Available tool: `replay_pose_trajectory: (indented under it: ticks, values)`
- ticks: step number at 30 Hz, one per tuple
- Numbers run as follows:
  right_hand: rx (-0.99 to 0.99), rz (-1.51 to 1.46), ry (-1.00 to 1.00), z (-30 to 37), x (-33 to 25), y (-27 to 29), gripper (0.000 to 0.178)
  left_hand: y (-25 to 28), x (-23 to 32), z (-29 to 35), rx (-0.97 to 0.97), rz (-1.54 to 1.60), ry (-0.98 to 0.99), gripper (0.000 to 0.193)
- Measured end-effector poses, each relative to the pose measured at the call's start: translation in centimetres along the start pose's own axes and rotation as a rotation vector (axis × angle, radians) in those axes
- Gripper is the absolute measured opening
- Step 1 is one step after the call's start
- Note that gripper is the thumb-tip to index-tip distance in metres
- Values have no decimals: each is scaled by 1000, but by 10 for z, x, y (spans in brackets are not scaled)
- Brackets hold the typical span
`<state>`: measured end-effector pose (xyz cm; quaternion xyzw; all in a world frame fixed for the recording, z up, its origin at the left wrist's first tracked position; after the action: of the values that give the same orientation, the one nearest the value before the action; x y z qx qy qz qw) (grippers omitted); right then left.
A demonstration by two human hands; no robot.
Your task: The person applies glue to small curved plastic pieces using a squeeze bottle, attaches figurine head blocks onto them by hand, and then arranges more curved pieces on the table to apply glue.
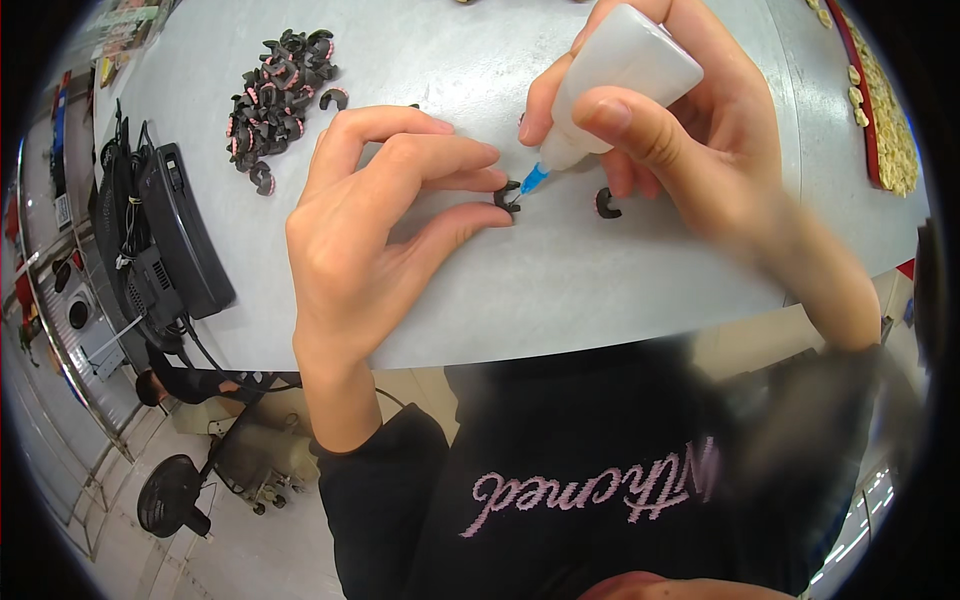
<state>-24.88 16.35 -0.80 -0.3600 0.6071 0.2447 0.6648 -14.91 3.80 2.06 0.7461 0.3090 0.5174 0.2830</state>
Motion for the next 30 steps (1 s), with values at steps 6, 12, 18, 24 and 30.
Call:
replay_pose_trajectory:
  ticks: [6,12,18,24,30]
  values:
    - [24,41,-45,-2,-1,3,29,-3,1,-1,7,27,-4,42]
    - [40,79,-87,-8,-1,-2,28,0,0,1,4,1,7,42]
    - [65,124,-135,-3,1,12,28,-2,1,-1,3,-11,6,42]
    - [78,167,-179,-6,0,15,28,-1,1,0,6,-16,6,42]
    - [98,208,-219,-6,-2,17,27,-1,1,0,5,-31,-10,42]
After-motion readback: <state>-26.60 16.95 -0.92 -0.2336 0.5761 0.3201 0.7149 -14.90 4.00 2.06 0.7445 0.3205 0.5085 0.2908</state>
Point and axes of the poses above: each hand's wrist, its own z-axis away from the middle knuckle, its own y-axis out of the back of the hand, x = y × z, the point moved 9 cm from there along -z, towards the middle knuckle, and after that the axes turned 1 degree about x, right-handed, at the moved point
